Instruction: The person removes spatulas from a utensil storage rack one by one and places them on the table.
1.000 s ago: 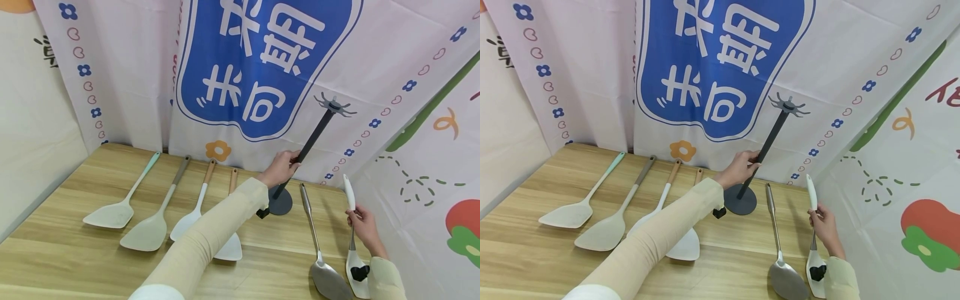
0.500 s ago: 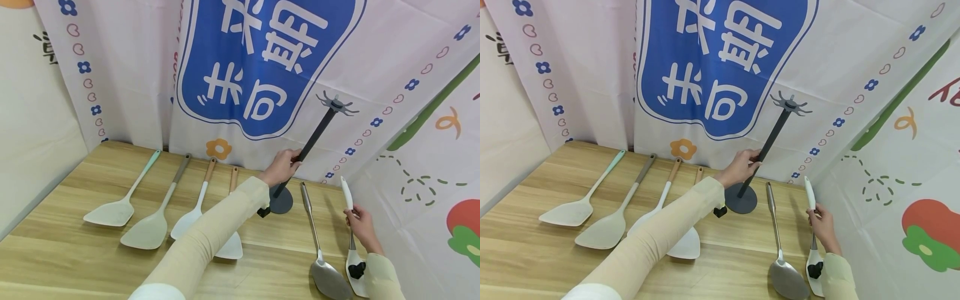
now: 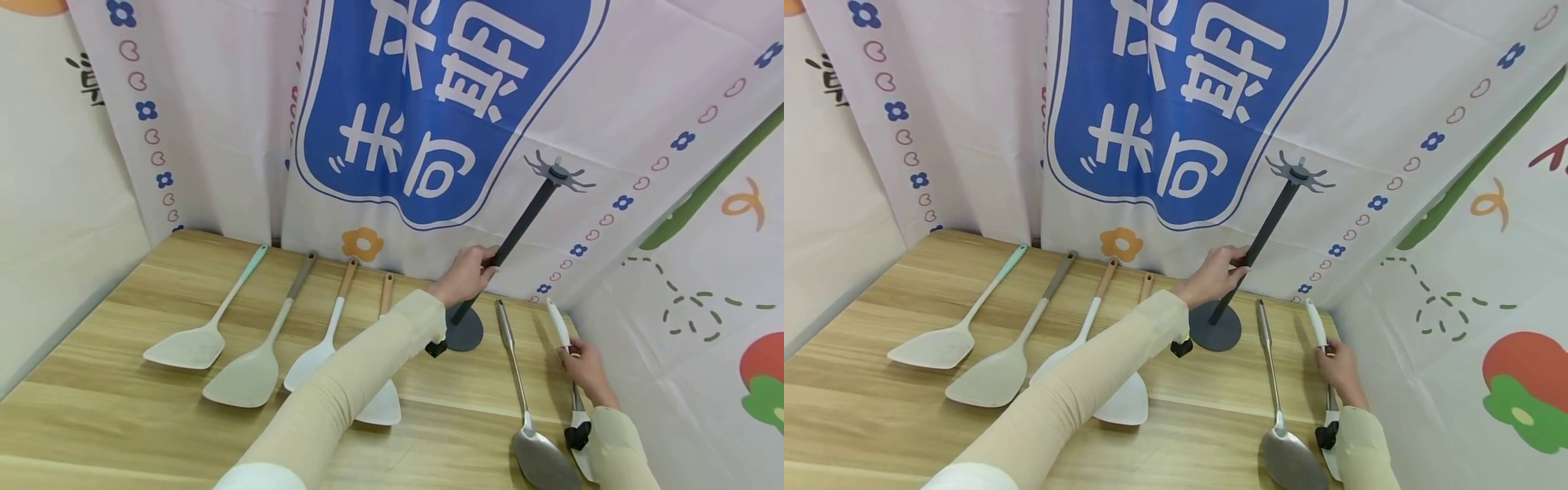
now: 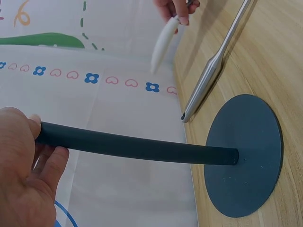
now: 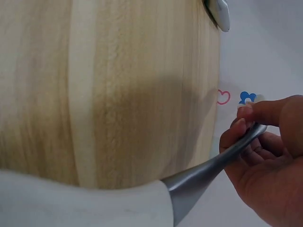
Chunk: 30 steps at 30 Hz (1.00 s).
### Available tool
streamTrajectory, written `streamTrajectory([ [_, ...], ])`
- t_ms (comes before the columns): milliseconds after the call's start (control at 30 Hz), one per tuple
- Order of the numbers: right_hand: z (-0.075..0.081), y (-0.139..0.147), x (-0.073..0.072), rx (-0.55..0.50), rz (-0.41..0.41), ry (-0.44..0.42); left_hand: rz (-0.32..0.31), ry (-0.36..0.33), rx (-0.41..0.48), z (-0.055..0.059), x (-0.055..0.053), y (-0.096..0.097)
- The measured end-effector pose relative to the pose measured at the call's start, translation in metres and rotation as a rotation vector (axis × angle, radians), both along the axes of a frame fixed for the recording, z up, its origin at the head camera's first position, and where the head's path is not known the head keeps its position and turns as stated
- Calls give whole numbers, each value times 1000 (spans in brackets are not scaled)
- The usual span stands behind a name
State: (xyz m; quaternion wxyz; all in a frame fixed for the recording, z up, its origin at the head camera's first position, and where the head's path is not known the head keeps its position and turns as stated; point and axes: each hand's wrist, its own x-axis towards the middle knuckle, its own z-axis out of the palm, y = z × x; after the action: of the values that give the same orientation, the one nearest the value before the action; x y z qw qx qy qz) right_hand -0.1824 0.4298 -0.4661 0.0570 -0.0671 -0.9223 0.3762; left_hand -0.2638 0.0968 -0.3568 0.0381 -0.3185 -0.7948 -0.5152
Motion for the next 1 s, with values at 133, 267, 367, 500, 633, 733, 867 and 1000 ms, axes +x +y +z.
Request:
streamTrajectory([
  [133,1,-5,-2,2,-8,-37,-4,-11,1,1,0,-1],
  [267,1,-8,-3,-31,-22,-61,-13,-20,2,2,2,-1],
  [367,-2,-9,-5,-12,-43,-82,-16,-27,-2,3,3,-2],
  [500,-8,-8,-8,84,-71,-79,-10,-30,-2,3,4,-3],
  [633,-10,-10,-8,133,-81,-67,-4,-26,5,3,5,-3],
  [733,-10,-10,-7,147,-83,-67,-3,-21,5,1,5,-2],
  [867,-11,-10,-6,172,-96,-66,-8,-18,8,1,4,0],
  [1000,-10,-10,-8,186,-100,-63,-5,-24,21,1,3,0],
])
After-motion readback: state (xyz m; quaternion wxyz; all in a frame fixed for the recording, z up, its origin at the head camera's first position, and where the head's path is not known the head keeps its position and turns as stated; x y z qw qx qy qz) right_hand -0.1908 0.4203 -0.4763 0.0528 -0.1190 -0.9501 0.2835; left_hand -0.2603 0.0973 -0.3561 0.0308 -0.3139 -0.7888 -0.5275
